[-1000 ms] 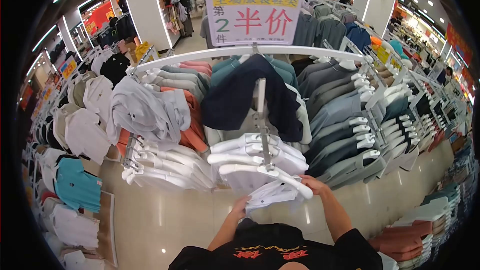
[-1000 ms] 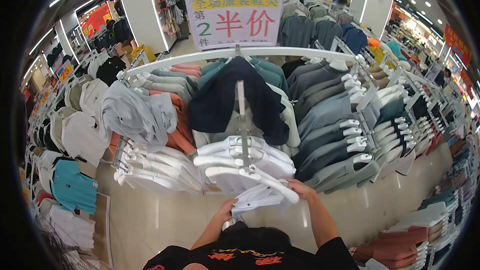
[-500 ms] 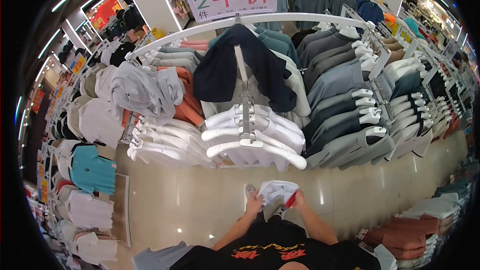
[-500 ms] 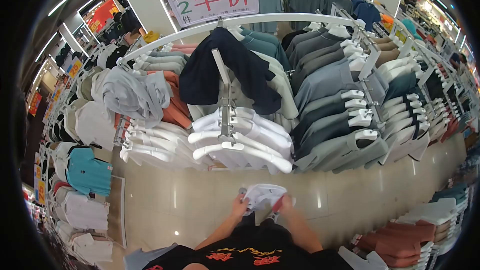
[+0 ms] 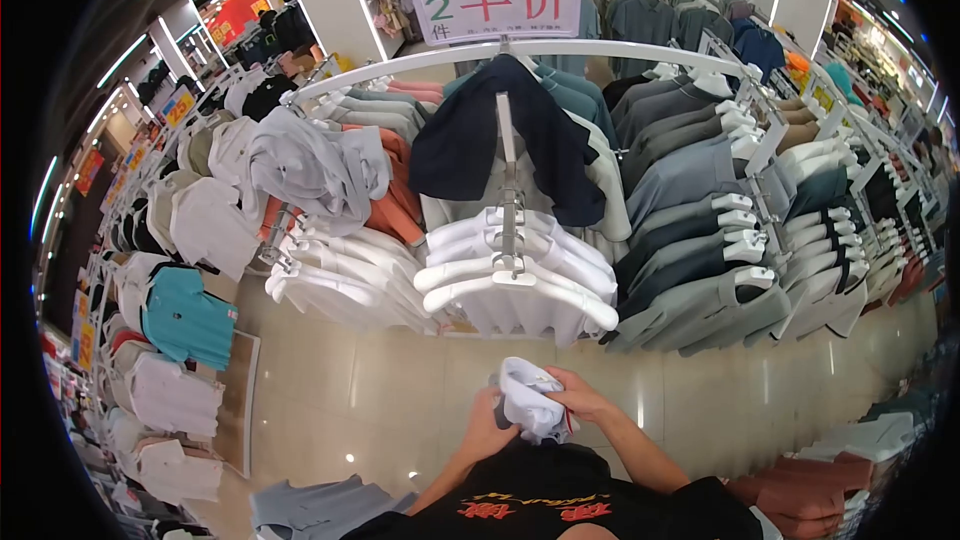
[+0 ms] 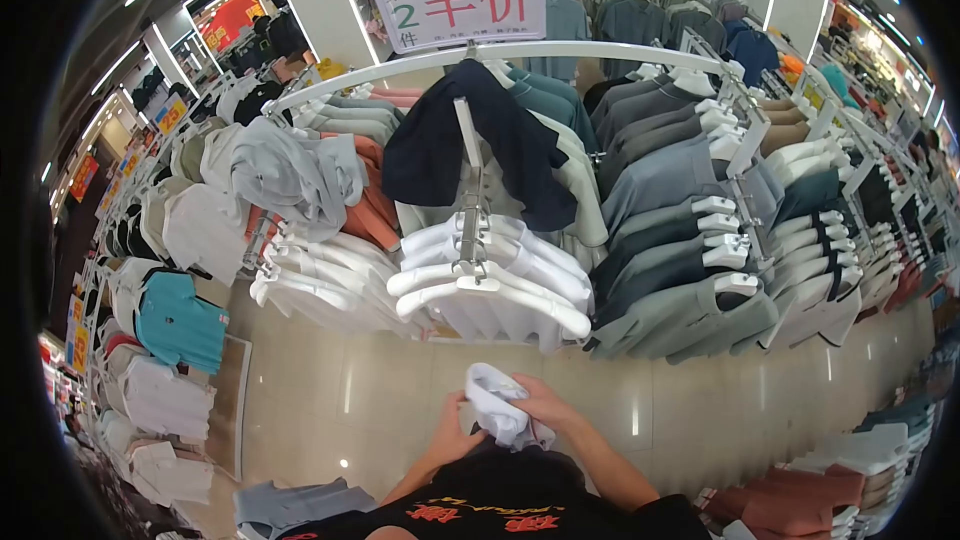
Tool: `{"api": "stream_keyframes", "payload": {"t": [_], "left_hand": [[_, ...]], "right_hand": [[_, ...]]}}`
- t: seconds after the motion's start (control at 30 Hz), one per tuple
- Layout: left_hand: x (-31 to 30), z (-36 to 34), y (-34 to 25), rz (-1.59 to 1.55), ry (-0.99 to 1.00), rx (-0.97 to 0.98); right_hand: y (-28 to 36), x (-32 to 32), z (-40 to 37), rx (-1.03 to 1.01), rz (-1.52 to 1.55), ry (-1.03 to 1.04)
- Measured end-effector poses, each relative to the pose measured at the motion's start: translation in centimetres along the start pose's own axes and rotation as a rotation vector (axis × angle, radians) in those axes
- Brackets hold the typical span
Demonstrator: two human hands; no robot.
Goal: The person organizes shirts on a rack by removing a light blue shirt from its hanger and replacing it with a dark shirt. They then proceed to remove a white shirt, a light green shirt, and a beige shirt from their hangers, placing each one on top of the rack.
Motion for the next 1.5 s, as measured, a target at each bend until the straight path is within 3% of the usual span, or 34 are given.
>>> {"api": "stream_keyframes", "payload": {"t": [0.07, 0.1, 0.17, 0.23, 0.33, 0.43, 0.57, 0.67, 0.7, 0.8, 0.9, 0.97, 1.07, 1.17, 1.2, 1.27, 1.33, 1.43, 1.5], "left_hand": [[0.3, 0.4, 0.1, -0.069, 0.054, -0.032], [1.6, 0.8, 0.0, -0.133, 0.208, 0.003], [4.2, 1.1, 0.1, -0.233, 0.464, 0.065], [4.7, 0.9, -0.1, -0.240, 0.516, 0.062], [4.3, 3.3, -0.9, -0.241, 0.440, 0.059], [1.1, 7.6, -2.4, -0.293, 0.326, 0.026], [-10.3, 12.2, -9.7, -0.267, 0.294, -0.045], [-19.9, 15.8, -17.4, -0.152, -0.004, 0.234], [-22.5, 17.3, -20.5, -0.062, -0.094, 0.378], [-28.4, 21.7, -28.4, 0.110, -0.328, 0.739], [-30.3, 26.8, -34.1, 0.182, -0.463, 0.976], [-29.3, 32.9, -36.0, 0.263, -0.500, 1.005], [-26.4, 39.7, -32.8, 0.294, -0.444, 0.980], [-23.4, 45.4, -26.4, 0.345, -0.322, 0.907], [-22.7, 47.0, -23.6, 0.375, -0.306, 0.839], [-21.7, 47.9, -21.2, 0.432, -0.256, 0.786], [-20.8, 48.2, -19.2, 0.446, -0.235, 0.748], [-19.6, 48.9, -16.2, 0.455, -0.251, 0.732], [-19.0, 47.9, -16.3, 0.467, -0.279, 0.742]], "right_hand": [[4.9, 3.8, -0.2, 0.017, 0.148, 0.119], [7.4, 6.2, -0.4, 0.062, 0.252, 0.154], [13.1, 10.6, -0.7, 0.013, 0.351, 0.251], [18.8, 12.7, -1.5, -0.104, 0.416, 0.314], [26.9, 12.4, -2.0, -0.373, 0.457, 0.288], [35.2, 7.5, -3.5, -0.650, 0.476, 0.169], [45.6, 0.9, -7.8, -0.996, 0.461, 0.150], [51.9, -2.0, -9.6, -1.128, 0.438, 0.323], [53.0, -4.0, -11.1, -1.083, 0.396, -0.637], [58.1, -5.9, -10.4, -1.264, 0.243, 0.109], [61.6, -7.8, -10.5, -1.261, 0.424, -0.523], [64.4, -12.7, -9.3, -1.324, 0.318, -0.641], [63.4, -23.7, -5.5, -1.333, 0.113, -0.795], [56.7, -26.4, -1.9, -1.027, 0.002, -1.052], [54.2, -30.2, -0.2, -1.024, -0.089, -1.143], [50.0, -29.3, 1.5, -0.718, -0.576, -1.291], [44.9, -30.3, 4.8, -0.640, -0.664, -1.223], [39.8, -27.1, 8.3, -0.310, -0.700, -1.061], [37.8, -26.4, 10.5, -0.317, -0.701, -0.956]]}}
Point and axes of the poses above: each hand's wrist, its own z-axis towards the middle knuckle, its own x-axis out of the palm, y = z × x, the point moved 9 cm from there along z, towards the middle knuckle, and after that the axes turned 7 degrees about -z, right-handed, at the moved point
